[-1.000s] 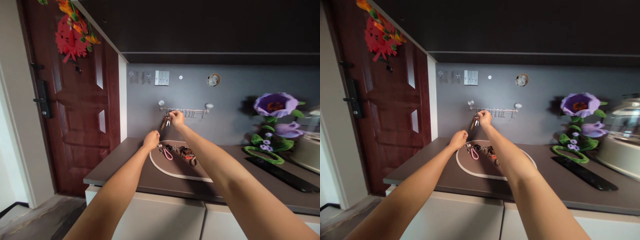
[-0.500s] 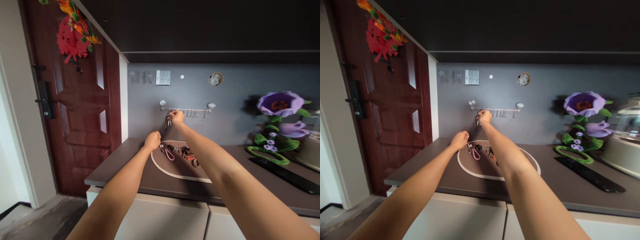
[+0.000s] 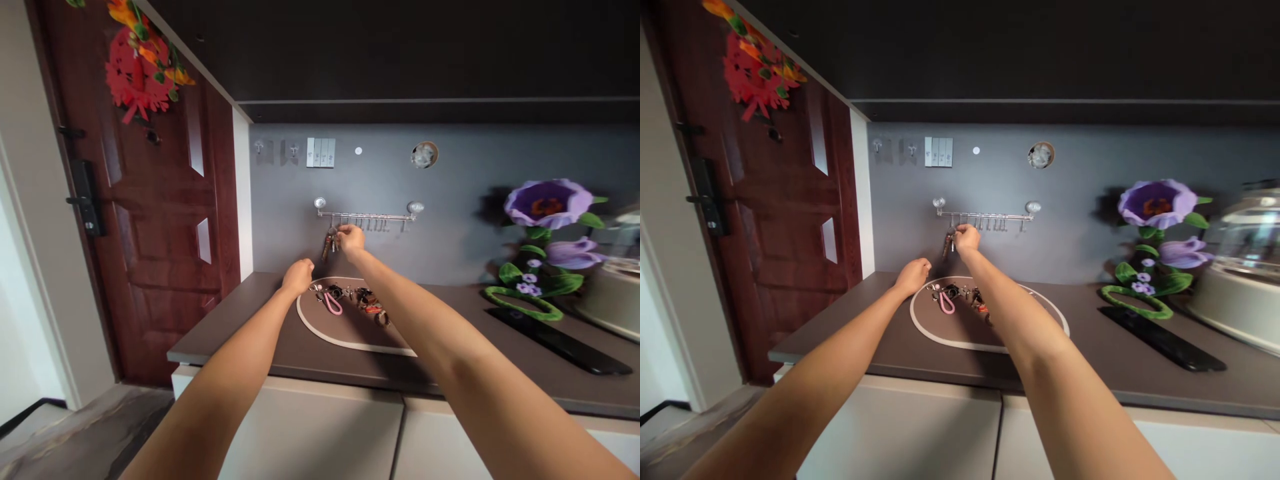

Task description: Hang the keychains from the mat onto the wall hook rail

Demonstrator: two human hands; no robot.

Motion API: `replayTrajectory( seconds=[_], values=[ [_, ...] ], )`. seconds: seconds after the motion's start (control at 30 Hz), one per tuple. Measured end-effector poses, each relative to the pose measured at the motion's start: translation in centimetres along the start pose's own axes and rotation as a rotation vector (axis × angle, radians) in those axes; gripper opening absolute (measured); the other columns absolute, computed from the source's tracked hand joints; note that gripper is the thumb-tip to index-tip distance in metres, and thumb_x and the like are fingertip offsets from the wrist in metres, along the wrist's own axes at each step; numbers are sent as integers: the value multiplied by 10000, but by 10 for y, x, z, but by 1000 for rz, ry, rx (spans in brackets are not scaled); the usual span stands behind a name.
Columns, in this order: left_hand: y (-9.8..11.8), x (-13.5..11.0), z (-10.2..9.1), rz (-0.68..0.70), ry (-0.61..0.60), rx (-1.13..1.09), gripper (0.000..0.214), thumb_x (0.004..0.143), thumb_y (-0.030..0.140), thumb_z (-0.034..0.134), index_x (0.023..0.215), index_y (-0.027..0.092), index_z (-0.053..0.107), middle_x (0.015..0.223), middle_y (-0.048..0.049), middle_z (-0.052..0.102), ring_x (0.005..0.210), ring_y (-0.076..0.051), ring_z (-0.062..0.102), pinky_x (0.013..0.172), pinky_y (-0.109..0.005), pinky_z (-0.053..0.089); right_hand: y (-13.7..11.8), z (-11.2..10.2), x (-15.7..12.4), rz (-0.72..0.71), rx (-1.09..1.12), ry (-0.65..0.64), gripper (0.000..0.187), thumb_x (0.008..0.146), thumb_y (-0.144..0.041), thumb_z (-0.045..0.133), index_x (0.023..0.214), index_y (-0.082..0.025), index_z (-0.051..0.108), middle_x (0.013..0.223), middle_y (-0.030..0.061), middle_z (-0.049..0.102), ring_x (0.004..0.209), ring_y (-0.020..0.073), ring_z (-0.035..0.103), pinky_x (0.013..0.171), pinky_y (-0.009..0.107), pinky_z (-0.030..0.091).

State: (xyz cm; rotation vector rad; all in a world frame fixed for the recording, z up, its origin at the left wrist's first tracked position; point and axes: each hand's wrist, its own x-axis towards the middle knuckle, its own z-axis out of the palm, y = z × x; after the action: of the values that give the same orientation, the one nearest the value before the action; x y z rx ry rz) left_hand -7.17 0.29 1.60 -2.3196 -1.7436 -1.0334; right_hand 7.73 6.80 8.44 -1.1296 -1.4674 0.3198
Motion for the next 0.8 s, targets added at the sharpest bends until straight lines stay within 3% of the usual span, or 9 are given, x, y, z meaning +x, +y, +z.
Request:
replayTrajectory(
  seconds=[0.1, 0.27, 0.5, 0.63, 0.8],
  values=[
    [-2, 0, 0, 37, -10, -16, 237, 828, 155, 359, 842, 152, 596, 848, -90, 634, 798, -171, 569, 710, -262, 385, -6, -4, -20, 96, 104, 2, 226, 723, -112, 480, 939, -134, 543, 808, 40, 623, 602, 67, 557, 594, 198, 471],
    [-5, 1, 1, 79, -29, -34, 208, 798, 133, 406, 835, 154, 609, 887, -86, 639, 831, -179, 564, 739, -272, 398, -8, -13, -62, 155, 136, -172, 213, 715, -125, 500, 916, -130, 569, 802, 42, 630, 586, 73, 546, 574, 202, 457],
    [-12, 1, 3, 132, -89, -7, 219, 793, 156, 447, 916, 158, 628, 976, -74, 635, 910, -166, 557, 807, -259, 410, 22, -26, -99, -33, -213, -364, 171, 738, -165, 526, 883, -150, 615, 869, 47, 657, 772, 117, 590, 748, 236, 437],
    [-16, 2, 5, 174, -143, 51, 217, 782, 165, 458, 901, 160, 640, 957, -65, 636, 906, -168, 554, 808, -255, 407, 29, -29, -105, -159, -440, -454, 199, 761, -159, 508, 918, -167, 629, 920, 57, 661, 849, 140, 592, 783, 233, 413],
    [-19, 4, 8, 190, -247, 102, 208, 764, 209, 495, 892, 164, 653, 927, -65, 642, 860, -171, 559, 762, -249, 407, 30, -23, -105, -229, -543, -518, 238, 787, -152, 459, 941, -159, 640, 971, 74, 656, 896, 158, 585, 773, 222, 398]
  ],
)
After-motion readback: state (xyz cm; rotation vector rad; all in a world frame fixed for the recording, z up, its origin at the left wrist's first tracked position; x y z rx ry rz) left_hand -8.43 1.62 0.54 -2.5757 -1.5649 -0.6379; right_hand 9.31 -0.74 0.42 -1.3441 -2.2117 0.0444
